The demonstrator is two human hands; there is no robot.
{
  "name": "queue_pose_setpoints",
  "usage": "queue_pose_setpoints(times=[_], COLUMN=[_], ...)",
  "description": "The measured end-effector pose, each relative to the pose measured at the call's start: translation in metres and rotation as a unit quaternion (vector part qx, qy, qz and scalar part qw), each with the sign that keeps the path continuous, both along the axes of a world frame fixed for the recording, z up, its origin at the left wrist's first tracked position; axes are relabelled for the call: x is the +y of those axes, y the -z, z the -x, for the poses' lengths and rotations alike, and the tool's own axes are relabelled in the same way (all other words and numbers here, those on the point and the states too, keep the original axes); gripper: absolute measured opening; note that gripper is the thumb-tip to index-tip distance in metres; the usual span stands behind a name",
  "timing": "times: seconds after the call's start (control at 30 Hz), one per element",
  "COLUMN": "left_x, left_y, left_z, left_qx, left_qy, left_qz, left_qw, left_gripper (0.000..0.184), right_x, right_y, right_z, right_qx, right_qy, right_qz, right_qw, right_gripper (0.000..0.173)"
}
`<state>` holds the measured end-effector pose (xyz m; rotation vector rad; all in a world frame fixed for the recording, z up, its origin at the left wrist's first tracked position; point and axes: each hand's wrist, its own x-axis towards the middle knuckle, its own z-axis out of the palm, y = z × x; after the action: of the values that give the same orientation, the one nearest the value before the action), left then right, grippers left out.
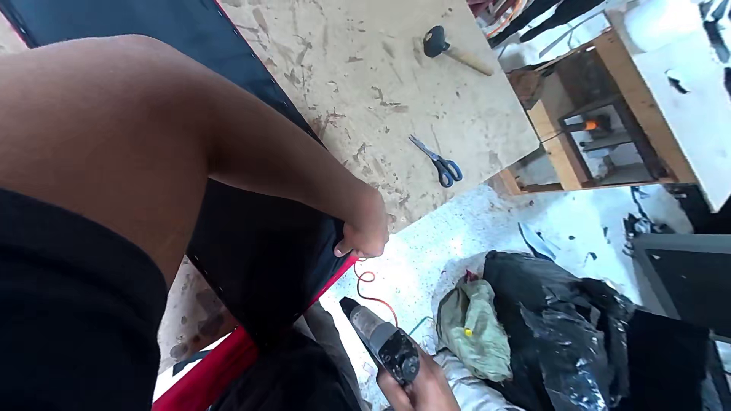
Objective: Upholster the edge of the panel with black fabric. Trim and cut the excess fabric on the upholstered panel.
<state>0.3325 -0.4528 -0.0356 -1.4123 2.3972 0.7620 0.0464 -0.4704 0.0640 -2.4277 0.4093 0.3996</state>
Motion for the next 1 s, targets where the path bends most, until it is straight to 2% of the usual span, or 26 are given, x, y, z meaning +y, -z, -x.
queue_pose_setpoints(times=[0.1,0.2,0.27,0.3,0.4,0.5,0.6,0.7,0.8,0.9,1.0], left_x=[-0.006,-0.016,-0.017,-0.015,0.0,0.006,-0.003,-0.02,-0.019,-0.021,-0.025], left_y=[-0.02,-0.023,-0.016,-0.011,0.0,-0.015,-0.016,0.016,-0.003,-0.015,-0.013], left_z=[0.012,0.023,0.017,0.014,0.016,0.02,0.022,0.045,0.052,0.041,0.042], left_qx=[-0.058,0.015,0.056,0.079,0.154,0.088,0.063,0.024,-0.012,-0.013,-0.013], left_qy=[-0.045,-0.097,-0.039,-0.037,-0.1,-0.103,-0.095,-0.176,-0.223,-0.136,-0.104], left_qz=[-0.036,-0.125,-0.109,-0.088,-0.031,0.024,0.027,0.034,-0.029,-0.019,-0.027], left_qw=[0.997,0.987,0.992,0.992,0.982,0.99,0.993,0.983,0.974,0.99,0.994], left_gripper=[0.035,0.025,0.025,0.024,0.021,0.026,0.025,0.029,0.026,0.03,0.032], right_x=[0.002,0.002,0.001,0.0,-0.003,-0.007,-0.01,-0.011,-0.009,-0.008,-0.006], right_y=[-0.002,-0.003,-0.003,-0.002,0.003,0.013,0.023,0.026,0.026,0.029,0.028], right_z=[0.004,0.006,0.008,0.008,0.005,-0.005,-0.021,-0.032,-0.037,-0.035,-0.034], right_qx=[0.0,-0.015,-0.025,-0.03,-0.043,-0.066,-0.085,-0.07,-0.033,-0.03,-0.034], right_qy=[-0.008,-0.001,0.003,0.005,0.019,0.021,0.005,-0.02,-0.035,-0.037,-0.038], right_qz=[0.001,0.001,-0.002,-0.003,-0.007,0.007,0.033,0.06,0.077,0.085,0.082], right_qw=[1.0,1.0,1.0,1.0,0.999,0.998,0.996,0.996,0.996,0.995,0.995], right_gripper=[0.041,0.043,0.042,0.042,0.038,0.032,0.029,0.033,0.037,0.033,0.033])
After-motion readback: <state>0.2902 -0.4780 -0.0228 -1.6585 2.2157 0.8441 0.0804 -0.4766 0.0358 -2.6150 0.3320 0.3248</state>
